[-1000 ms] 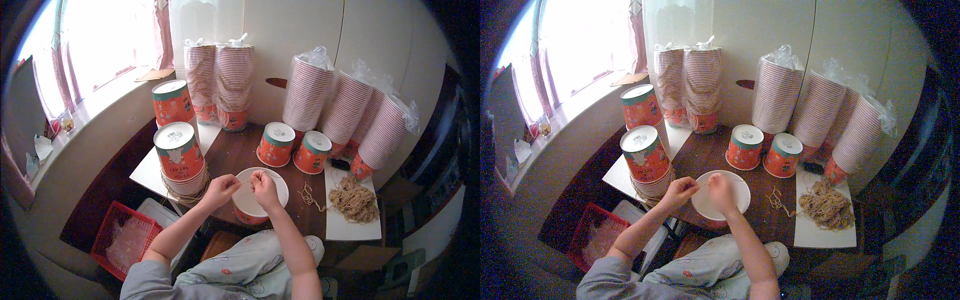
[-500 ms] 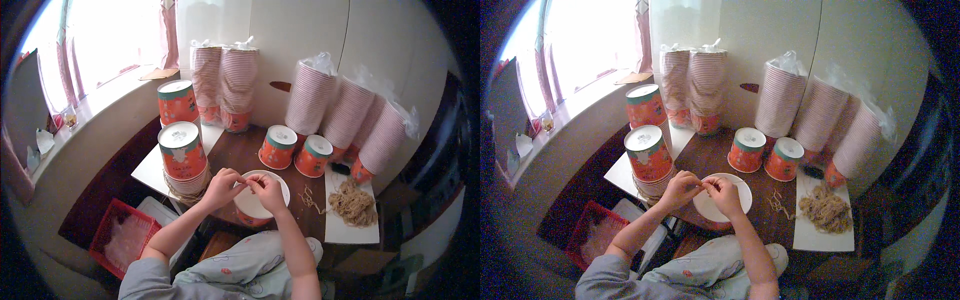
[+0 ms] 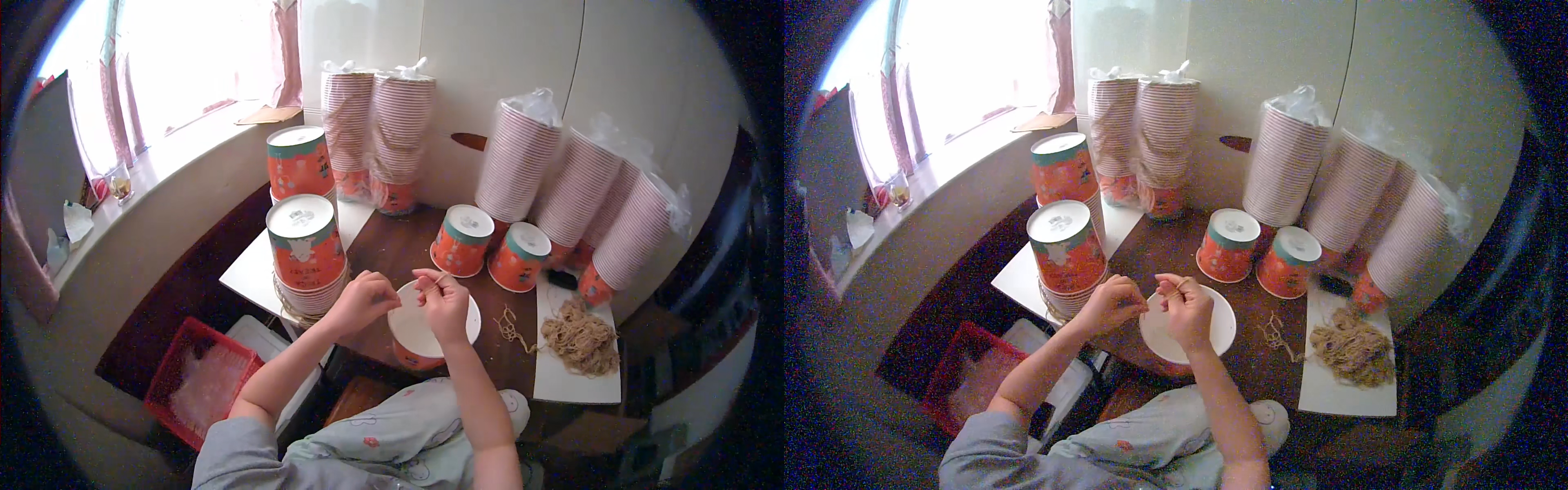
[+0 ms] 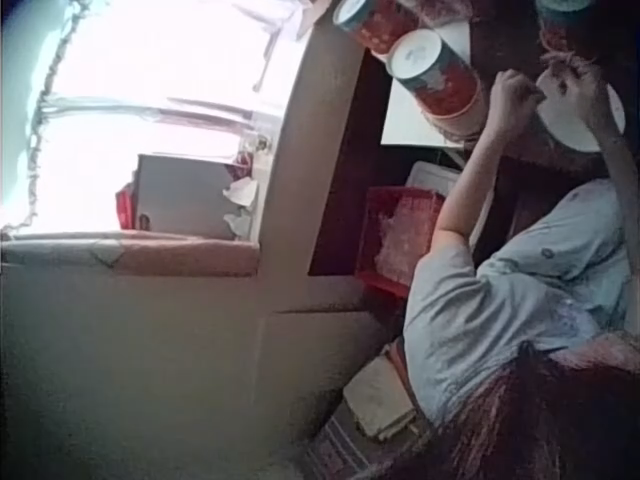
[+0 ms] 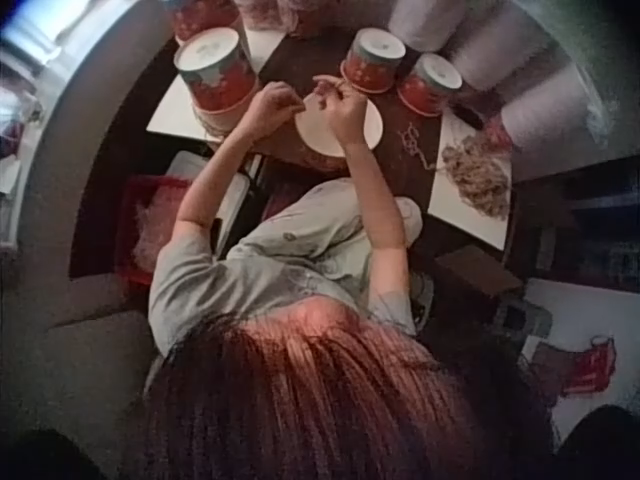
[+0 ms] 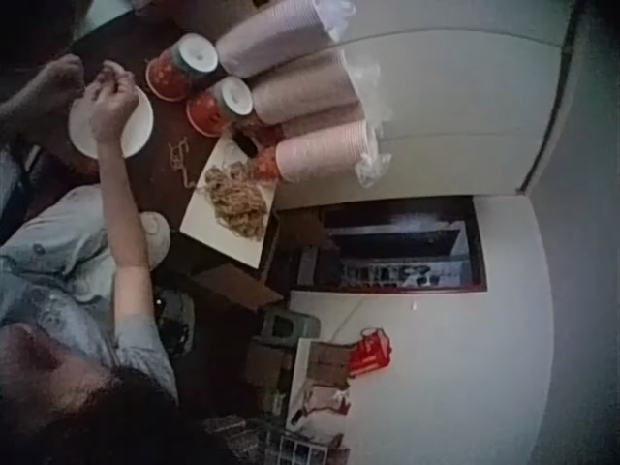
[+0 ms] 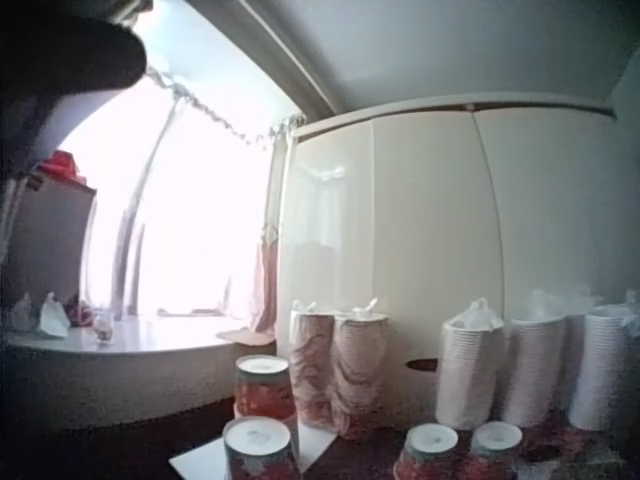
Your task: Threading and tying strings through holes in paper buckets to create handles for a holiday-themed product.
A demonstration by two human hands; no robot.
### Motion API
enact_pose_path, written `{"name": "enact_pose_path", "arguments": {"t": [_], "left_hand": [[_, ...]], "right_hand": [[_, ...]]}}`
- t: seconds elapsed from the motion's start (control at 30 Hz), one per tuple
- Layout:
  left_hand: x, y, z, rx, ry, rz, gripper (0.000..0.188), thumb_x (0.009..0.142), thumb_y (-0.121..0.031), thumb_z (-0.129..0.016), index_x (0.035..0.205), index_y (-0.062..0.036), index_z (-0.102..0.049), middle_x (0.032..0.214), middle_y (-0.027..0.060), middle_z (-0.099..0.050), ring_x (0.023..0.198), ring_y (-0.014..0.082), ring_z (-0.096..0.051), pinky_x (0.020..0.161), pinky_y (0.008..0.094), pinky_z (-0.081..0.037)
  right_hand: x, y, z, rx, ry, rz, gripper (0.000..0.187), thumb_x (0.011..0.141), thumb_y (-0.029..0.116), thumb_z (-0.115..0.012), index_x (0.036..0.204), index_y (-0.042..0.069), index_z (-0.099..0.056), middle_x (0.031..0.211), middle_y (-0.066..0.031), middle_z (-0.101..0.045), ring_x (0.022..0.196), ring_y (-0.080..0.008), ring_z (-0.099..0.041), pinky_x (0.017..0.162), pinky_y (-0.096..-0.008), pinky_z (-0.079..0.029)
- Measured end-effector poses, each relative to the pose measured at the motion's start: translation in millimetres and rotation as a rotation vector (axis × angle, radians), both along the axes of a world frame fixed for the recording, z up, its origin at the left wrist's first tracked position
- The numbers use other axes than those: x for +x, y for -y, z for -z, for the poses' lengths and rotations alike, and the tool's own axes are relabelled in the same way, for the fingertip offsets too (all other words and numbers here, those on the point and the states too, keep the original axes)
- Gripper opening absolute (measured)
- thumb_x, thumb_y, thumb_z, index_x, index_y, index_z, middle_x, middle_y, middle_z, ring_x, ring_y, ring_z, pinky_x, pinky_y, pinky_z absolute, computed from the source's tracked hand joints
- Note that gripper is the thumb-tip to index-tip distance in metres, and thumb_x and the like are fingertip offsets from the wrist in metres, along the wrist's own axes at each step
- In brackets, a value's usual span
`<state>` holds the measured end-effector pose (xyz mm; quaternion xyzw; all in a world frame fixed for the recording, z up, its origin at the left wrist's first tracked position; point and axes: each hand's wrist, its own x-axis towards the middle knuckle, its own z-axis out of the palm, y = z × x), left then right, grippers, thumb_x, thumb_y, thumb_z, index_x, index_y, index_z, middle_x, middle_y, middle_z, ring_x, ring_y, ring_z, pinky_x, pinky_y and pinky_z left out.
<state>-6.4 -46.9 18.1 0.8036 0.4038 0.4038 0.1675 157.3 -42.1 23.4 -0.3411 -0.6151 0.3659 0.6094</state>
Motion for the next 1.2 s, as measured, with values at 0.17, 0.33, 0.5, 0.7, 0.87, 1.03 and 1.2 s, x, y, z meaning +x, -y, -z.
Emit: {"name": "enact_pose_path", "arguments": {"t": [0.17,0.33,0.5,0.7,0.87,1.03,1.2], "left_hand": [[-15,-13,28,-0.113,0.003,0.026,0.011,0.07,-0.014,-0.063,0.072,-0.0041,-0.061,0.076,0.0077,-0.055,0.08,0.0243,-0.053,0.071,0.0326,-0.043],[-19,-20,46,-0.21,0.048,0.031,0.011,0.071,-0.014,-0.062,0.073,-0.0029,-0.061,0.076,0.0088,-0.056,0.077,0.0226,-0.056,0.069,0.0308,-0.045],[-14,-17,51,-0.359,0.217,0.098,0.013,0.073,-0.015,-0.063,0.079,-0.003,-0.061,0.077,0.0046,-0.058,0.071,0.0121,-0.055,0.065,0.0249,-0.044],[-18,-1,51,-0.482,0.276,0.09,0.021,0.073,-0.013,-0.065,0.089,-0.0027,-0.058,0.083,0.0037,-0.059,0.076,0.0099,-0.055,0.069,0.0233,-0.044],[-18,8,35,-0.411,0.279,0.138,0.026,0.073,-0.009,-0.064,0.096,-0.0019,-0.054,0.085,0.0038,-0.056,0.08,0.0122,-0.054,0.074,0.0249,-0.044],[-9,28,-1,-0.156,-0.017,0.235,0.026,0.07,-0.012,-0.063,0.092,-0.0025,-0.054,0.078,0.0074,-0.053,0.078,0.0215,-0.055,0.071,0.0305,-0.044],[-9,22,11,-0.117,-0.197,0.187,0.016,0.071,-0.012,-0.062,0.084,-0.0044,-0.056,0.081,0.0094,-0.053,0.078,0.0265,-0.054,0.07,0.0335,-0.046]], "right_hand": [[2,2,-22,-0.068,-0.206,-0.029,0.017,0.084,0.015,-0.054,0.09,0.0,-0.06,0.068,-0.0043,-0.057,0.054,-0.0069,-0.048,0.05,-0.02,-0.042],[10,8,-36,-0.047,-0.275,0.004,0.016,0.084,0.012,-0.053,0.09,-0.001,-0.059,0.069,-0.0054,-0.057,0.053,-0.0077,-0.048,0.049,-0.0201,-0.041],[7,21,-45,-0.036,-0.186,-0.072,0.017,0.084,0.013,-0.053,0.09,-0.002,-0.059,0.068,-0.0053,-0.056,0.053,-0.0078,-0.049,0.051,-0.0202,-0.042],[7,29,-50,-0.026,-0.144,-0.128,0.019,0.084,0.013,-0.053,0.093,-0.003,-0.059,0.069,-0.0055,-0.057,0.056,-0.0082,-0.05,0.053,-0.0216,-0.044],[7,33,-52,-0.005,-0.151,-0.16,0.018,0.084,0.011,-0.053,0.094,-0.003,-0.058,0.071,-0.0054,-0.057,0.057,-0.0081,-0.05,0.053,-0.0217,-0.044],[9,30,-51,0.01,-0.145,-0.165,0.018,0.083,0.011,-0.054,0.094,-0.002,-0.058,0.071,-0.0052,-0.057,0.058,-0.0081,-0.051,0.054,-0.0214,-0.044],[7,33,-50,0.006,-0.194,-0.21,0.018,0.083,0.01,-0.054,0.094,-0.003,-0.058,0.071,-0.0054,-0.057,0.058,-0.0081,-0.051,0.054,-0.0213,-0.045]]}}
